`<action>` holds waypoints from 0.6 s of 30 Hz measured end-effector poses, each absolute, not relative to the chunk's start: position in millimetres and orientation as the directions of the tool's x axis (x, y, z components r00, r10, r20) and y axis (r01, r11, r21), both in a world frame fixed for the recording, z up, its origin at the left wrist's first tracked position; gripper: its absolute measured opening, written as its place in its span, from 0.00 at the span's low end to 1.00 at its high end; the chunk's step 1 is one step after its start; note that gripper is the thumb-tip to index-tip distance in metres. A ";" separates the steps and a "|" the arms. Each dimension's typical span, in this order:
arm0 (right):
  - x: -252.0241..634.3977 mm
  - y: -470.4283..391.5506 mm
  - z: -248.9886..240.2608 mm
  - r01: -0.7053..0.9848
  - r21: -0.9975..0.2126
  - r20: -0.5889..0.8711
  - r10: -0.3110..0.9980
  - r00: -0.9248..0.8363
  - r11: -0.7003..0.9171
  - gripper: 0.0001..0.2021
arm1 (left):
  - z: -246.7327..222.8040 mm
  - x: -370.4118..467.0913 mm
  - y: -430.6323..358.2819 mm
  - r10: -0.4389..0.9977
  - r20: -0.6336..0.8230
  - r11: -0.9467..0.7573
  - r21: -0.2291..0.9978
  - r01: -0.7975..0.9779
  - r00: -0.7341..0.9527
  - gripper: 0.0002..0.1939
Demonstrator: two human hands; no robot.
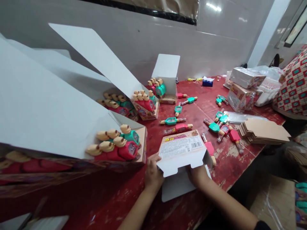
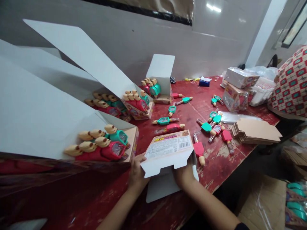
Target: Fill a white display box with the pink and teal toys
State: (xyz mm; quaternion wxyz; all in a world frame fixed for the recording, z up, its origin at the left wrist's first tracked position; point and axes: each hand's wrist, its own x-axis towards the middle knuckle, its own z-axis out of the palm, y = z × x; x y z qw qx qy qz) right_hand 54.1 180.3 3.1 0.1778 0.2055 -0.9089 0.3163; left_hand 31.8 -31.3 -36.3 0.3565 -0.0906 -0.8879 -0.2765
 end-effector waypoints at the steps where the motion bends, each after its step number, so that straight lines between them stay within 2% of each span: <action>1: 67.7 186.8 16.9 -0.513 -0.552 0.408 -0.323 -0.854 0.658 0.19 | -34.1 30.0 -33.6 -0.040 0.657 0.844 0.426 0.327 -0.752 0.14; 3: 88.7 212.1 45.9 -0.499 -0.799 0.224 -0.605 -0.764 0.335 0.15 | -28.1 28.5 -38.2 -0.019 0.619 0.857 0.414 0.306 -0.785 0.12; 4: 93.1 229.6 58.7 -0.407 -0.893 0.185 -0.669 -0.720 0.192 0.13 | -24.2 28.5 -40.2 0.004 0.608 0.860 0.404 0.313 -0.794 0.10; 5: 92.3 248.3 69.0 -0.316 -0.941 0.169 -0.644 -0.746 0.119 0.15 | -20.1 28.4 -41.9 0.031 0.598 0.859 0.393 0.327 -0.801 0.09; 6: 86.2 266.3 75.8 -0.268 -0.959 0.189 -0.498 -0.847 0.092 0.17 | -16.0 28.0 -43.4 0.064 0.592 0.856 0.381 0.349 -0.804 0.08; 8: 62.0 293.3 78.4 -0.232 -0.952 0.190 -0.209 -0.959 0.202 0.14 | -9.7 25.2 -46.1 0.129 0.588 0.843 0.359 0.401 -0.799 0.07; 9: 46.9 300.0 75.0 -0.212 -0.931 0.163 -0.179 -0.970 0.296 0.19 | -8.4 22.7 -47.8 0.161 0.588 0.833 0.351 0.429 -0.793 0.08; 11: 18.5 299.0 63.1 -0.195 -0.862 0.035 -0.329 -0.944 0.468 0.41 | -10.6 16.5 -53.0 0.227 0.604 0.804 0.326 0.497 -0.764 0.13; 12: 7.4 292.6 56.5 -0.215 -0.827 -0.029 -0.421 -0.907 0.519 0.49 | -13.9 13.5 -56.8 0.249 0.613 0.793 0.316 0.521 -0.750 0.14; 14: -6.2 274.6 45.7 -0.269 -0.773 -0.082 -0.511 -0.856 0.575 0.54 | -23.1 9.3 -66.8 0.274 0.621 0.769 0.317 0.555 -0.735 0.15; 18: -10.4 248.9 39.4 -0.350 -0.707 -0.006 -0.500 -0.866 0.614 0.53 | -36.1 10.8 -84.9 0.210 0.525 0.745 0.460 0.483 -0.825 0.18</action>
